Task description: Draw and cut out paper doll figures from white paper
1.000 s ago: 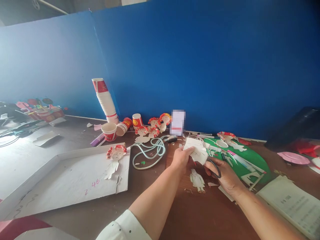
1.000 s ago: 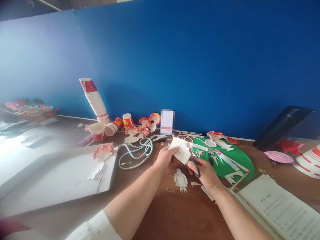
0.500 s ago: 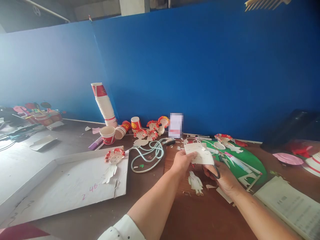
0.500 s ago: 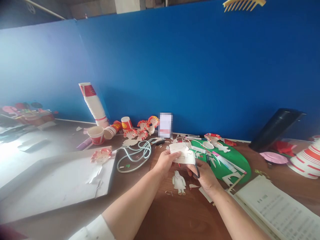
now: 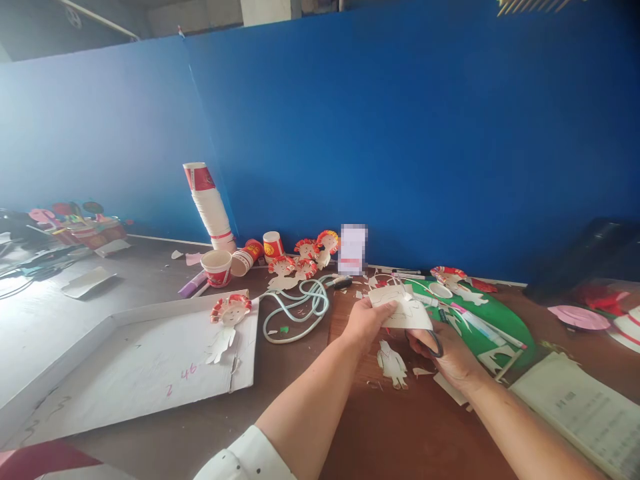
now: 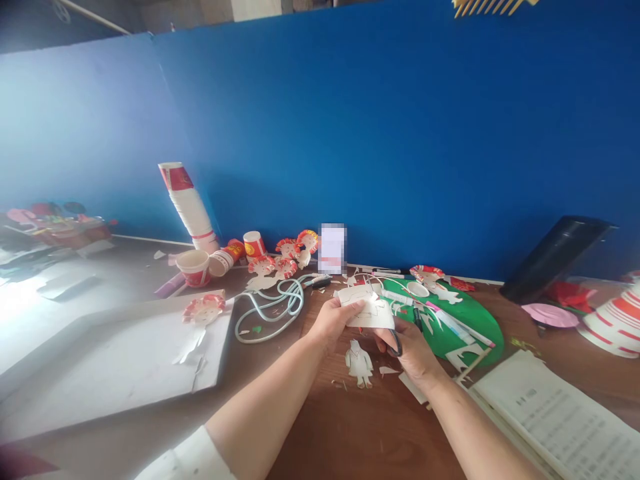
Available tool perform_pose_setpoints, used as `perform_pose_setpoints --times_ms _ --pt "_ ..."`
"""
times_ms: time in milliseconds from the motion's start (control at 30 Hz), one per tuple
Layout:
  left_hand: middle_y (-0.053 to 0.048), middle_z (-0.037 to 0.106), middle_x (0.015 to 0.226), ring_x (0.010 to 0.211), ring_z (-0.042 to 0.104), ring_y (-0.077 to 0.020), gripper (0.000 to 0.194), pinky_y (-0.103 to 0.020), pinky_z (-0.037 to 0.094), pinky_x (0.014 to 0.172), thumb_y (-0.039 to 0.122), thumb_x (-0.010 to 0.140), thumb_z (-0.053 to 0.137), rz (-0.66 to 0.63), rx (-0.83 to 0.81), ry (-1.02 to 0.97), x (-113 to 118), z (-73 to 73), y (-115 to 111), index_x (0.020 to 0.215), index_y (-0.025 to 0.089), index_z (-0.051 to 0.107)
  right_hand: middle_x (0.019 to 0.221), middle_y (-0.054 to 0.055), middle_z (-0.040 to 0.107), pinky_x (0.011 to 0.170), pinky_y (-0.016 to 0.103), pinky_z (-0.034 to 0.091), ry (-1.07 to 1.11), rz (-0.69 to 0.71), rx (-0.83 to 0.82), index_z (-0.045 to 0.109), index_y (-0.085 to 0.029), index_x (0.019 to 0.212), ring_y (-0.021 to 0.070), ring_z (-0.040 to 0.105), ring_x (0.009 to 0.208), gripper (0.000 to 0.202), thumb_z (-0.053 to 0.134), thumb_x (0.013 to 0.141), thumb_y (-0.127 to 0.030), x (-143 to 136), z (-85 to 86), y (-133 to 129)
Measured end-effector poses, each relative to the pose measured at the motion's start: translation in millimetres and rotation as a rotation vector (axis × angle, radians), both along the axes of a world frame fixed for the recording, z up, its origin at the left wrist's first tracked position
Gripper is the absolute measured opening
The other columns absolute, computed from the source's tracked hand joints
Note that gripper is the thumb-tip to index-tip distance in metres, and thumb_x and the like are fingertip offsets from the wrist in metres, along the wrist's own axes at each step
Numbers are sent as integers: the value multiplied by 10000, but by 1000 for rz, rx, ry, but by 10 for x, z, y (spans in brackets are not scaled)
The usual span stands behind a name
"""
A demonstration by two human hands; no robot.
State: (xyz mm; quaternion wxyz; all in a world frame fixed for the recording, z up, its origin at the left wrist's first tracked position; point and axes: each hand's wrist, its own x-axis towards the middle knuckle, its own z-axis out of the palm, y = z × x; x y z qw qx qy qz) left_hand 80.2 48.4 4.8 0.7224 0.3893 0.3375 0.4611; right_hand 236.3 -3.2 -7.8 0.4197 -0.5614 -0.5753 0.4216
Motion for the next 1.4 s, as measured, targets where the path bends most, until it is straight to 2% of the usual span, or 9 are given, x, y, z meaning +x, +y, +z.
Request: perform_pose_setpoints --times_ms 167,333,567,833,1100,1400 --pt "-85 666 773 622 586 -142 337 -262 463 625 318 637 750 0 4 -6 11 -1 -4 888 105 680 520 -22 488 506 270 261 11 -4 7 497 -203 549 129 377 509 356 541 787 -464 21 -45 11" --pt "-98 669 821 629 589 -142 345 -250 455 588 308 647 738 5 -19 20 5 7 -7 913 98 671 512 -31 476 506 266 255 36 5 -6 506 -202 543 129 382 513 330 566 776 -428 39 -58 19" --pt "-85 654 767 570 553 -123 341 -236 432 532 312 654 722 -1 -20 37 5 -2 -6 906 91 663 525 -25 508 509 267 276 28 -19 -16 519 -199 533 129 402 510 324 581 766 -415 44 -62 15" --pt "-98 659 807 609 566 -127 330 -233 444 563 267 654 709 11 -33 38 0 1 7 922 81 661 505 -22 482 491 266 257 8 -19 7 508 -202 517 125 362 502 348 576 775 -425 86 -148 55" --pt "-85 666 767 628 579 -137 289 -248 460 624 245 654 704 31 -56 8 -2 0 16 898 93 672 497 -22 485 514 275 249 -24 -15 45 513 -203 506 133 373 521 350 591 763 -427 49 -74 36" --pt "-84 667 761 636 589 -145 290 -268 467 670 242 638 718 37 -85 -22 0 1 11 883 94 672 497 -29 489 517 274 239 1 -5 43 511 -196 514 125 360 509 334 608 745 -417 55 -83 41"
